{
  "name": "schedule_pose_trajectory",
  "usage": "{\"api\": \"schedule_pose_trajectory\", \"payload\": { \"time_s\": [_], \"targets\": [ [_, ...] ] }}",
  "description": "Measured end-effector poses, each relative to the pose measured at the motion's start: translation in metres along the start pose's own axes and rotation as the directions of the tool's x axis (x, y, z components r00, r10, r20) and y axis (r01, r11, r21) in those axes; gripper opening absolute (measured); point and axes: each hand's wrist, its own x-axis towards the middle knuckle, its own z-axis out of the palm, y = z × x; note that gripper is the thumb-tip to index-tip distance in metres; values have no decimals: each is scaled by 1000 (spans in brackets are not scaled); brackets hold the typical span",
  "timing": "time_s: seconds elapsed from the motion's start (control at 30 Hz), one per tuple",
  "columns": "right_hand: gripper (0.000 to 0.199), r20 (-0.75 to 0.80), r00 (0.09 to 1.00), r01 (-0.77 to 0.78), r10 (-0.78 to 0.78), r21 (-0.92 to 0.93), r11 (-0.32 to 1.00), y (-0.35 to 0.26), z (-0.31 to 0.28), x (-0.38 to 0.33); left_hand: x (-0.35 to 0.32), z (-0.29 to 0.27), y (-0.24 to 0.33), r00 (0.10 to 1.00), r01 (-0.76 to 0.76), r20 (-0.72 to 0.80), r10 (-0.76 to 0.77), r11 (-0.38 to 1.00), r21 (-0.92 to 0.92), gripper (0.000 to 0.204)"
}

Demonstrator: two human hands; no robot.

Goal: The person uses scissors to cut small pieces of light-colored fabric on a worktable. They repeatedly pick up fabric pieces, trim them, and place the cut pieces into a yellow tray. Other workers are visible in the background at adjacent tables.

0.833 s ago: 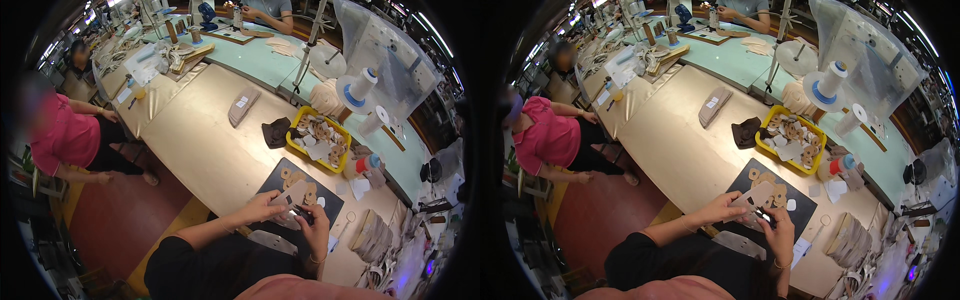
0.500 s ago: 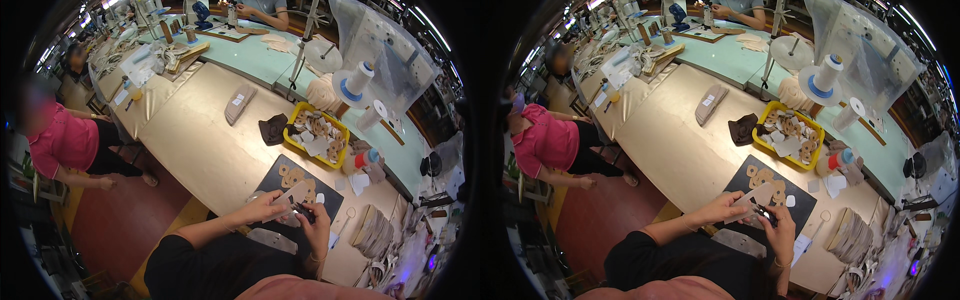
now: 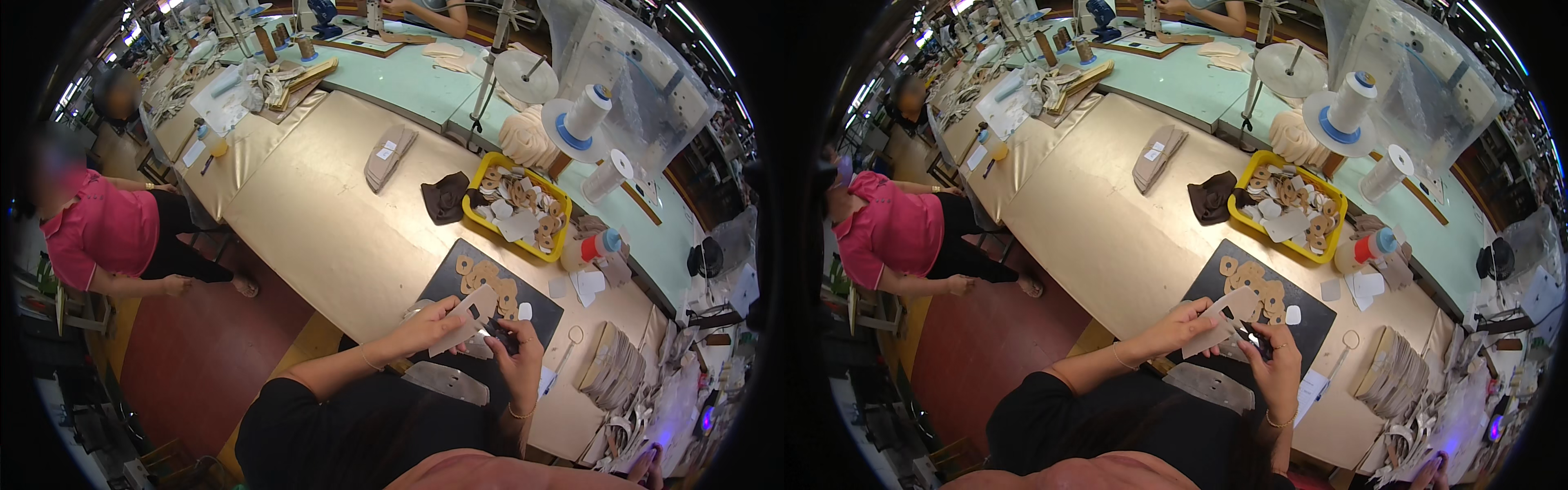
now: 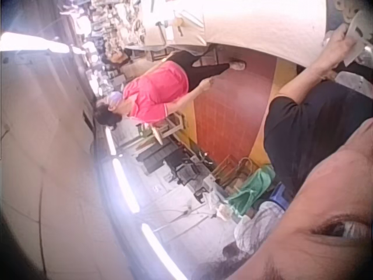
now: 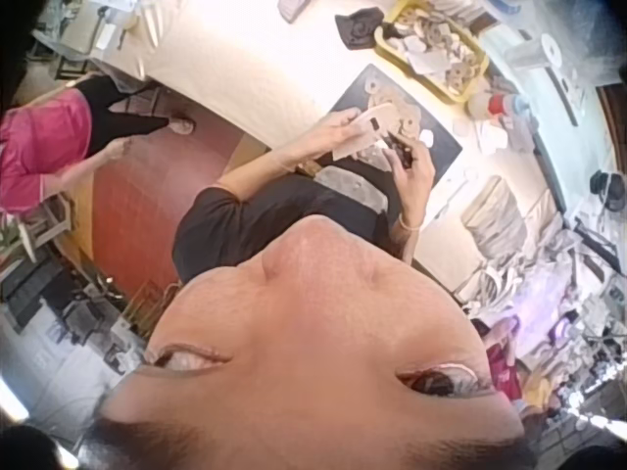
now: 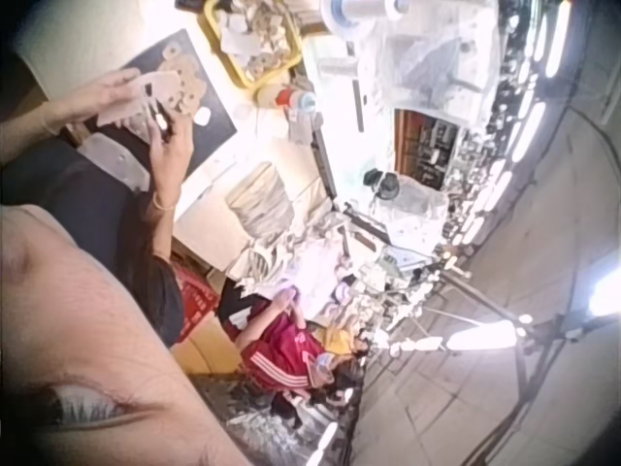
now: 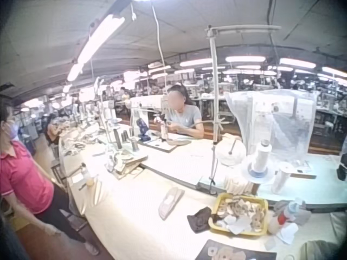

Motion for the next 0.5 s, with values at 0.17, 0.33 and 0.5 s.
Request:
{"api": "schedule_pose_trajectory", "payload": {
  "time_s": [0.17, 0.33, 0.5],
  "targets": [
    [30, -6, 1000, -9, 9, -26, 1000, 0, 0, -2, 0, 2, 0, 1000, 14, -19, -15, 999, -41, 19],
    [30, -17, 997, -69, 70, 41, 997, 6, 3, -4, -2, 1, 1, 1000, 4, -14, -4, 999, -36, 20],
    [31, -39, 997, -69, 73, 78, 995, 12, 7, -6, -2, 0, 1, 1000, 10, -16, -11, 999, -32, 21]
  ]
}}
